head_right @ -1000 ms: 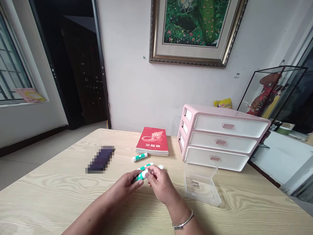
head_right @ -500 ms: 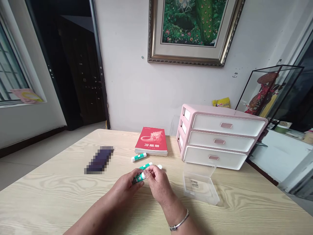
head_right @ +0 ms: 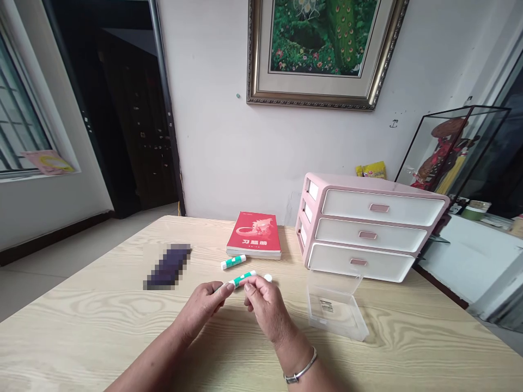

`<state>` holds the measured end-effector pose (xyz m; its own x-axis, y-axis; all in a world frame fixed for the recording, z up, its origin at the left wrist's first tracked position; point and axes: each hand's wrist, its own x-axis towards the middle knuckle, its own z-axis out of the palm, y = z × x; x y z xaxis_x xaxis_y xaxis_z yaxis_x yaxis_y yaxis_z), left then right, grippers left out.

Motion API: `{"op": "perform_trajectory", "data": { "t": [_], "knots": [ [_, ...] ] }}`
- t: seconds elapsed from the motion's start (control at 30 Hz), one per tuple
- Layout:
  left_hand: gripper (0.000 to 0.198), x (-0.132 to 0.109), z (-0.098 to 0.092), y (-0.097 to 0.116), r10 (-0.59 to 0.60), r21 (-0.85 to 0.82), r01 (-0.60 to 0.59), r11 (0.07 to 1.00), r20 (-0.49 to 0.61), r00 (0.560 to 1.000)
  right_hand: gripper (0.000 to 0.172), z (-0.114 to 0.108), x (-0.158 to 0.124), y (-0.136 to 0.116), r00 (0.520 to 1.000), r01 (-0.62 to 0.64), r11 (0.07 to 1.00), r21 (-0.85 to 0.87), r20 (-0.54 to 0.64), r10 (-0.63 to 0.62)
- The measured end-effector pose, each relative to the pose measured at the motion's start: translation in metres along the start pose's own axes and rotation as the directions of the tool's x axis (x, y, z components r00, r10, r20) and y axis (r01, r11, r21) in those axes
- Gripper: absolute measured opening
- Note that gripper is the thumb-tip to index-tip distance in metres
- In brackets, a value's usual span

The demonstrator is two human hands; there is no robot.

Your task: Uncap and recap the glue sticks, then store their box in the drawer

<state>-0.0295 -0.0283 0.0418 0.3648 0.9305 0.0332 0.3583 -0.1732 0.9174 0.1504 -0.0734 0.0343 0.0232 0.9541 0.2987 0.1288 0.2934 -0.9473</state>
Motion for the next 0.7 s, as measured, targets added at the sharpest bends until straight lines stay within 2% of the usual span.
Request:
{"op": "perform_trajectory", "data": {
  "t": [0.13, 0.23, 0.37, 0.43, 0.5, 0.6, 0.7],
  "knots": [
    [0.049, -0.003, -0.002, 0.002, 0.002, -0.113, -0.005, 0.994, -0.026, 1.0, 0.043, -0.007, 0.003, -0.001, 0.975, -0.017, 0.998, -0.056, -0.223, 0.004],
    [0.043, -0.006, -0.004, 0.004, 0.022, -0.15, -0.025, 0.988, -0.023, 0.999, 0.042, -0.009, 0.003, -0.002, 0.96, -0.007, 0.999, -0.039, -0.28, -0.005],
    [0.043, -0.008, -0.003, 0.005, 0.022, -0.188, -0.026, 0.982, -0.022, 1.0, 0.033, 0.001, -0.003, -0.004, 0.986, 0.096, 0.989, -0.111, -0.127, -0.11],
    [0.046, -0.008, -0.001, 0.004, 0.044, -0.207, -0.047, 0.977, -0.019, 0.999, 0.028, 0.01, -0.008, -0.006, 0.979, 0.192, 0.963, -0.187, -0.031, -0.201],
    [0.05, -0.006, 0.001, 0.001, 0.075, -0.248, -0.071, 0.966, 0.005, 0.997, 0.03, 0.019, -0.011, -0.007, 0.958, 0.281, 0.919, -0.277, 0.033, -0.283],
    [0.052, -0.005, 0.006, -0.003, 0.132, -0.348, -0.086, 0.933, 0.11, 0.985, 0.028, 0.032, -0.014, -0.009, 0.938, 0.34, 0.868, -0.361, 0.06, -0.342],
    [0.054, -0.006, 0.01, -0.005, 0.242, -0.437, -0.115, 0.892, 0.249, 0.938, 0.029, 0.039, -0.017, -0.012, 0.929, 0.354, 0.854, -0.382, 0.034, -0.37]
  ]
}}
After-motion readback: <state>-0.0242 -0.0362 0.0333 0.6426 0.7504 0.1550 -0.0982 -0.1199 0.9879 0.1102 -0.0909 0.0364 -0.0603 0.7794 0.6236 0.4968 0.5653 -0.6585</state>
